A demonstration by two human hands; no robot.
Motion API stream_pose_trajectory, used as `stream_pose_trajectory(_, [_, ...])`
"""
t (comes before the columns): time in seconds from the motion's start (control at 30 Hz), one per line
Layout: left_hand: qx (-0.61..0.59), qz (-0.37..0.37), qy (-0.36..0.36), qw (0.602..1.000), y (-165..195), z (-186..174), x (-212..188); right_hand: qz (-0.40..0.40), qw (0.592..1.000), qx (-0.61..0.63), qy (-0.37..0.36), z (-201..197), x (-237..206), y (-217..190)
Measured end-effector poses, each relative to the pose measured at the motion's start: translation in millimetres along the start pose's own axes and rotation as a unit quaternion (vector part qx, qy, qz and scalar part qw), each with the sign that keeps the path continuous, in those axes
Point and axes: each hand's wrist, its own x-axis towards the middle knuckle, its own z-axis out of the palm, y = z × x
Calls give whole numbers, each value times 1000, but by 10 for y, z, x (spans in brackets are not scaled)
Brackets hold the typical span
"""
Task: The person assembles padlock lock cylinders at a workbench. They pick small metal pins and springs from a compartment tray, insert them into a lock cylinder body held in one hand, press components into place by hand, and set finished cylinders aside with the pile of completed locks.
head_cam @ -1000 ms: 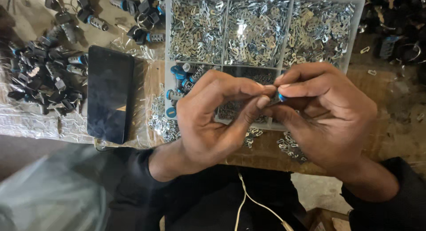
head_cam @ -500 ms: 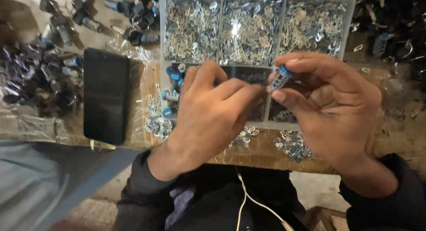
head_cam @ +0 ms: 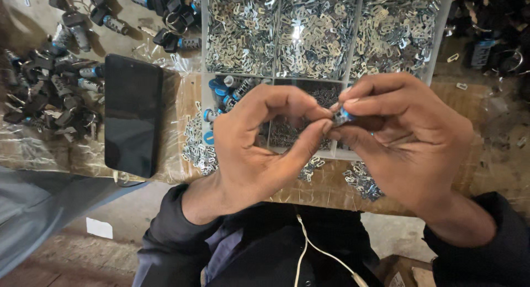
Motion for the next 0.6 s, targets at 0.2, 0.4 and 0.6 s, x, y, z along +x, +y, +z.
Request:
stream_pose_trajectory(0.2, [19,43,-7,999,-34,-125,39,-45,997,-27,-51,-47,82,-23])
stream_pose_trajectory(0.4, [408,225,3,885,370,-199,17,27,994,108,-8,-141,15,-86])
stream_pose_trajectory(0.6, [426,272,-276,817,1136,-212,124,-13,965,212,157,-419,-1214,-202])
